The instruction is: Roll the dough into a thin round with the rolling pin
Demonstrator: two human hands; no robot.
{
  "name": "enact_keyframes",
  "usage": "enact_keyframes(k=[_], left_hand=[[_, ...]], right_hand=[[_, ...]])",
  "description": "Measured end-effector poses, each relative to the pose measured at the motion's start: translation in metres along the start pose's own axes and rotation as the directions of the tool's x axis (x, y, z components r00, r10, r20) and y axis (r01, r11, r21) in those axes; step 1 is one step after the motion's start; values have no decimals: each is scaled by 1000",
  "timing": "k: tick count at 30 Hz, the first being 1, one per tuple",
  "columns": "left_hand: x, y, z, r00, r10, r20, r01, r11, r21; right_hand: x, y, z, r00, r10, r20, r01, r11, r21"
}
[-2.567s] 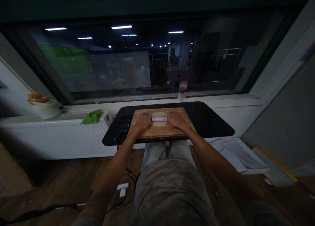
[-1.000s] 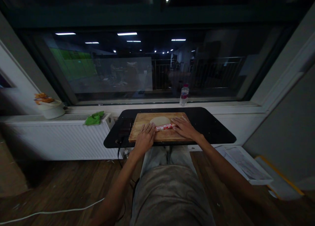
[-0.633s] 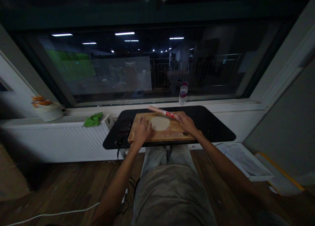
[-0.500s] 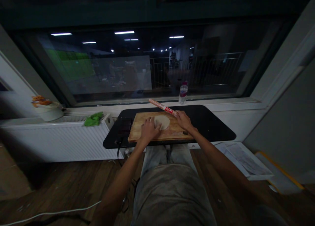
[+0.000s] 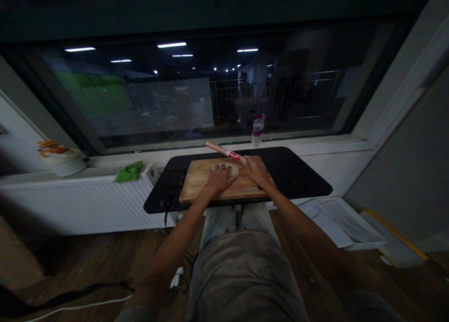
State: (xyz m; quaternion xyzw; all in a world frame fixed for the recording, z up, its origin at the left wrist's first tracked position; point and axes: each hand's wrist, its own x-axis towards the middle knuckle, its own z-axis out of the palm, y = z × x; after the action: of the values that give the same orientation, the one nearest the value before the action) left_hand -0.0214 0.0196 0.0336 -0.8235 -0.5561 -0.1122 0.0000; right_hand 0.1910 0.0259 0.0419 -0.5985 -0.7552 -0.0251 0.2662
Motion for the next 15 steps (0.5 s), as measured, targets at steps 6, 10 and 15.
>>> enact_keyframes(k=[6, 10, 15], left_hand=[[9, -54, -10, 967, 240, 86, -230, 967, -112], [6, -51, -7, 978, 201, 62, -195, 976, -98], [5, 4, 6, 994, -89, -68, 89, 996, -9]], right_hand=[[-4, -3, -5, 1000, -19, 10, 19, 1000, 0], [-2, -2, -2, 1000, 7, -3, -7, 1000, -6], [1, 1, 5, 1000, 12, -6, -12, 1000, -5]])
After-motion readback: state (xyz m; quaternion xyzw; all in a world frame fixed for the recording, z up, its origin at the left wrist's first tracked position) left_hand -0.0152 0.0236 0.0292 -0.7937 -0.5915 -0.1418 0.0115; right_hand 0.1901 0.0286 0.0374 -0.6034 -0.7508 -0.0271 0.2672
